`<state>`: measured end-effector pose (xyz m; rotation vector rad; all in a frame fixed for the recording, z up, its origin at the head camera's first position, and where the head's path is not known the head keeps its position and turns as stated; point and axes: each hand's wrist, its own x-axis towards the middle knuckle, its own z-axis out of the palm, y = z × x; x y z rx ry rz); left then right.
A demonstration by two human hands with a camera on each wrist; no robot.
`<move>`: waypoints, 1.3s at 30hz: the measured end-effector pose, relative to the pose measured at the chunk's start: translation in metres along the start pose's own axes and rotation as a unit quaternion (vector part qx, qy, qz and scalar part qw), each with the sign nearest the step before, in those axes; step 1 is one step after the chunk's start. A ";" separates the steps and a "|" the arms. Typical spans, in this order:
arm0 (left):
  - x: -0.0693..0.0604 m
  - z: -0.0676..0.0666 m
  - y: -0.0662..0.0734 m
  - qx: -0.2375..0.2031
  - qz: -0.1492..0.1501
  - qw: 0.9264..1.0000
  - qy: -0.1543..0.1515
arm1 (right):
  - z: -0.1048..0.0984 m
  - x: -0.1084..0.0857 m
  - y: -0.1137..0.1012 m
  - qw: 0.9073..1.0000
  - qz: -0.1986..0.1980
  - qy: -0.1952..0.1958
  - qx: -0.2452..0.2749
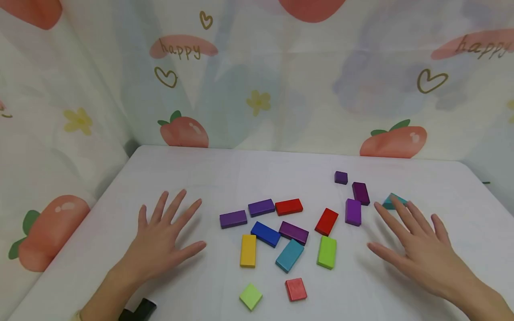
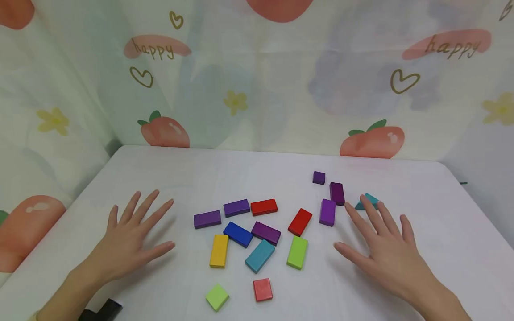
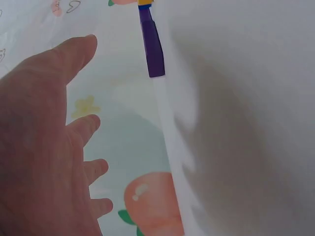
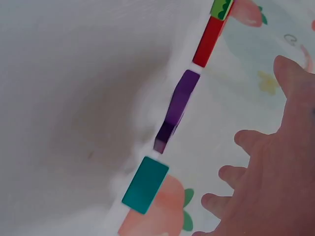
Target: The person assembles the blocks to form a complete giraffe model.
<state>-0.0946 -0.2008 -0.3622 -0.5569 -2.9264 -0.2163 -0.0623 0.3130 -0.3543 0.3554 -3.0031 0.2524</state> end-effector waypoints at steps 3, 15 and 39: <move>0.010 0.004 0.008 -0.002 0.010 1.000 0.000 | 0.000 0.008 -0.009 1.000 -0.020 0.010 0.009; 0.050 0.016 0.033 -0.087 0.067 0.994 0.000 | 0.000 0.050 -0.047 0.997 -0.053 0.008 0.063; 0.087 0.034 0.059 -0.195 0.199 0.959 -0.059 | 0.016 0.133 -0.111 0.970 -0.149 -0.051 0.186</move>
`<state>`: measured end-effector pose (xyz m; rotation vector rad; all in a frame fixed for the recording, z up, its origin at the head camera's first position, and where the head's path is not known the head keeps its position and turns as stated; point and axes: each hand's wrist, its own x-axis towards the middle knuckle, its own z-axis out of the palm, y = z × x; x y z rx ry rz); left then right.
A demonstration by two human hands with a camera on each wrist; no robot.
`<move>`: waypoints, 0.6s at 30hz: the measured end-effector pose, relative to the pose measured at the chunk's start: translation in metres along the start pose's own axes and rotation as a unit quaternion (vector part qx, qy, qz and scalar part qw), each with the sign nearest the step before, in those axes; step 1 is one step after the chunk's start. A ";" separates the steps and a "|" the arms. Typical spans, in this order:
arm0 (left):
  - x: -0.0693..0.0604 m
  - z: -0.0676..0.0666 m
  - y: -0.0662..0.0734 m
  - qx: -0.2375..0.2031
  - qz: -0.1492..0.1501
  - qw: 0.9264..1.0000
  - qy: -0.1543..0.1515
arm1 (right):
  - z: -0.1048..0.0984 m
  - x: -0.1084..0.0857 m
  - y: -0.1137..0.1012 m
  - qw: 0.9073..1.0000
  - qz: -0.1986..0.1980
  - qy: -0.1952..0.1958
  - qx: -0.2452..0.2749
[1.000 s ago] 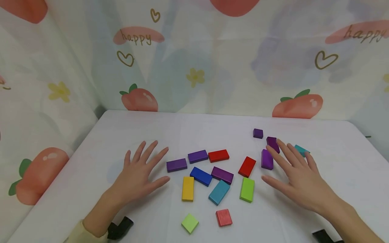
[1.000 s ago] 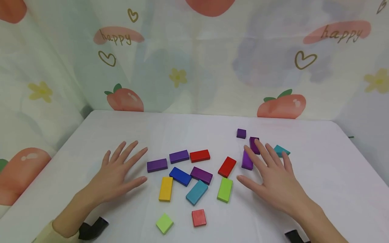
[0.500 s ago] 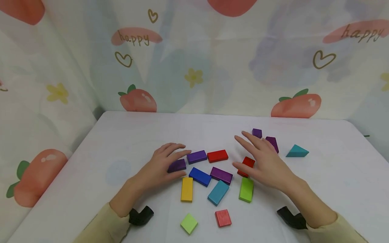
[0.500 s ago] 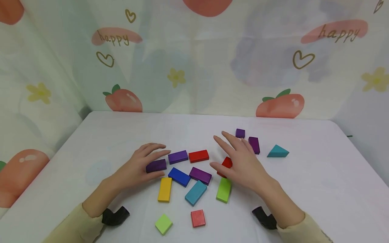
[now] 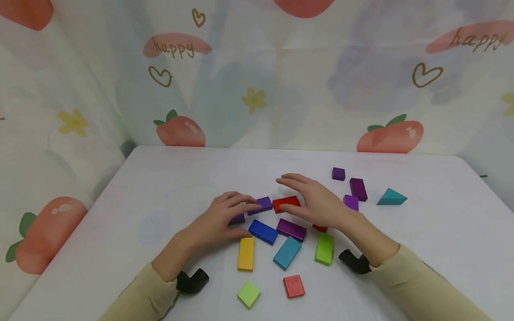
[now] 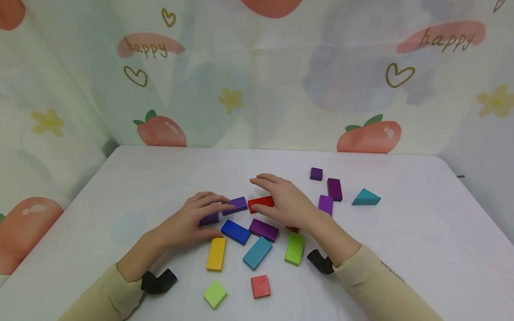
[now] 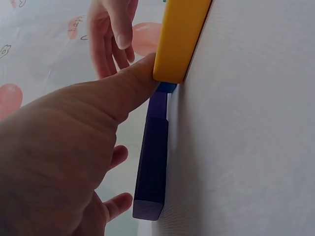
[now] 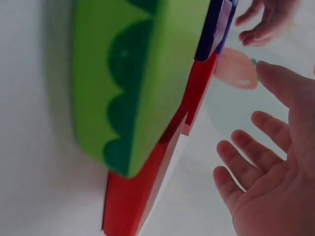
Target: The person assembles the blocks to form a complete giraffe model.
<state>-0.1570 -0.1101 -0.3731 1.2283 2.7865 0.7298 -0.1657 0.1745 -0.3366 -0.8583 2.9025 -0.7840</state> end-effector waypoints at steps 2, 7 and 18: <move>0.000 0.000 0.000 -0.002 0.010 1.000 0.000 | 0.002 0.005 -0.002 1.000 -0.004 -0.015 0.007; 0.000 0.000 0.000 -0.012 0.027 0.999 -0.011 | 0.005 0.016 -0.005 0.998 -0.022 -0.056 0.027; -0.001 -0.002 0.002 -0.012 0.036 0.998 -0.041 | 0.011 0.030 -0.007 0.991 -0.050 -0.113 0.049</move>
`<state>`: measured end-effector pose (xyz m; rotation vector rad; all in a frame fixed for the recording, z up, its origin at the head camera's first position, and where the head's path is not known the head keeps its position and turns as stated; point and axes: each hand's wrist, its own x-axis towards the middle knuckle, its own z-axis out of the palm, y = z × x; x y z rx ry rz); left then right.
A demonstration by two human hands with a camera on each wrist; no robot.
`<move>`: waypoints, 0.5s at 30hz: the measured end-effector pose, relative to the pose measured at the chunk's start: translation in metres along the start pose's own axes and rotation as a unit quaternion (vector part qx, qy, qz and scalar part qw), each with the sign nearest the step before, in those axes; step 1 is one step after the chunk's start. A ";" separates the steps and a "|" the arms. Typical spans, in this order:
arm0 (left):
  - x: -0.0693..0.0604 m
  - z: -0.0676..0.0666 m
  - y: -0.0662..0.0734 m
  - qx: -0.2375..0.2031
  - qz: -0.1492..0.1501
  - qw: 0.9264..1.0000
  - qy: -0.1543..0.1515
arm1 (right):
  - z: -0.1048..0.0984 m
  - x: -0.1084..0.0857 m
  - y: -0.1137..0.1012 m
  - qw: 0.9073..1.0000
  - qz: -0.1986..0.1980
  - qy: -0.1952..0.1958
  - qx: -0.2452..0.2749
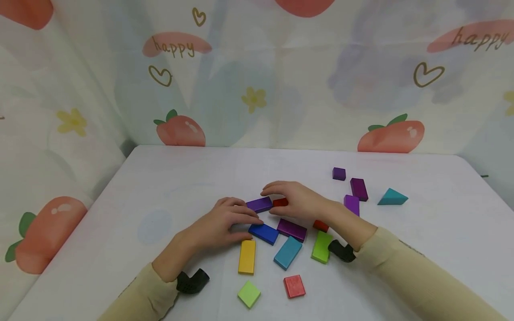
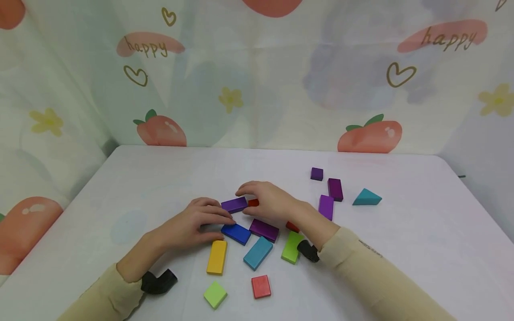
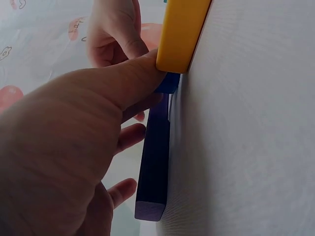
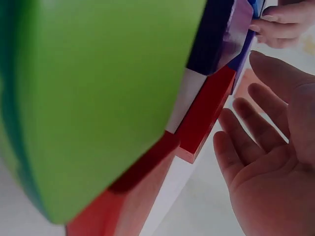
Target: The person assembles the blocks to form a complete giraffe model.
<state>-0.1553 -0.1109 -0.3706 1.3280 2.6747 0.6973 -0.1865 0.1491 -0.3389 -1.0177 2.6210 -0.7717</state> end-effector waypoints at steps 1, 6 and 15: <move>0.000 0.000 0.000 0.001 0.002 1.000 -0.002 | 0.000 0.000 0.000 1.000 0.003 -0.003 0.001; 0.000 -0.001 0.001 0.017 0.008 1.000 -0.007 | 0.003 0.003 0.002 1.000 0.008 -0.008 0.007; -0.002 -0.001 0.001 0.039 0.017 0.999 -0.009 | 0.012 0.006 0.002 1.000 0.003 0.019 0.008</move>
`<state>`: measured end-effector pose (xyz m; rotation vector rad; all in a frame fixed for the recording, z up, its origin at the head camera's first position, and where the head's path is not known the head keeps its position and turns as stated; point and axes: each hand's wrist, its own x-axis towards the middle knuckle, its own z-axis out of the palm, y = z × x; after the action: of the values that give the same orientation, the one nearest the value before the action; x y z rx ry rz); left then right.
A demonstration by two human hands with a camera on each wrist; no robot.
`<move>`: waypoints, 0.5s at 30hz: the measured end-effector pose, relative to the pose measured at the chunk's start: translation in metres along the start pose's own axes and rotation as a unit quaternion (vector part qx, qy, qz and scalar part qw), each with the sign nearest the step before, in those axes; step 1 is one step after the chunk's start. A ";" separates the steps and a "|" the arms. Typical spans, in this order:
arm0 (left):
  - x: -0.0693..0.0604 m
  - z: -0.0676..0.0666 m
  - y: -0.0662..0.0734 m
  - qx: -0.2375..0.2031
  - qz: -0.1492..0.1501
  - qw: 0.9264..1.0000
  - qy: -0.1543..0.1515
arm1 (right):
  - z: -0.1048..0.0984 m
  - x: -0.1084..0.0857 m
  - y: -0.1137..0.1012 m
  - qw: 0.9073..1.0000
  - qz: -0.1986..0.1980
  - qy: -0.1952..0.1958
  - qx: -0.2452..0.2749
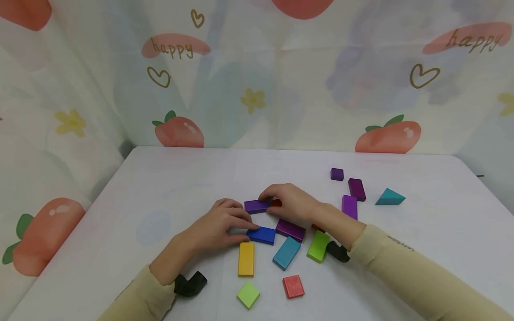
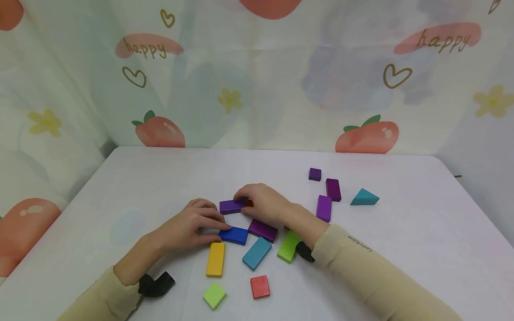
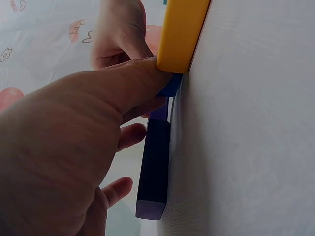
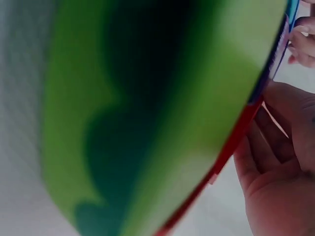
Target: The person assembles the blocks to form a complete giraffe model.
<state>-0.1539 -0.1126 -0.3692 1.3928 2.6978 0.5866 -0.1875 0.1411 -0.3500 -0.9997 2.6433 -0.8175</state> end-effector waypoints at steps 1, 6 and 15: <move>-0.001 0.000 0.000 0.000 0.000 1.000 0.001 | 0.001 0.000 0.000 1.000 -0.002 0.004 -0.001; -0.003 0.001 -0.002 -0.002 0.004 1.000 0.007 | 0.003 -0.002 0.000 1.000 -0.004 0.021 0.005; -0.006 0.000 -0.003 0.002 0.005 1.000 0.007 | 0.004 -0.014 -0.003 1.000 -0.006 0.022 -0.009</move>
<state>-0.1522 -0.1190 -0.3708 1.4086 2.7059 0.5950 -0.1739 0.1473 -0.3514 -1.0154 2.6885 -0.8302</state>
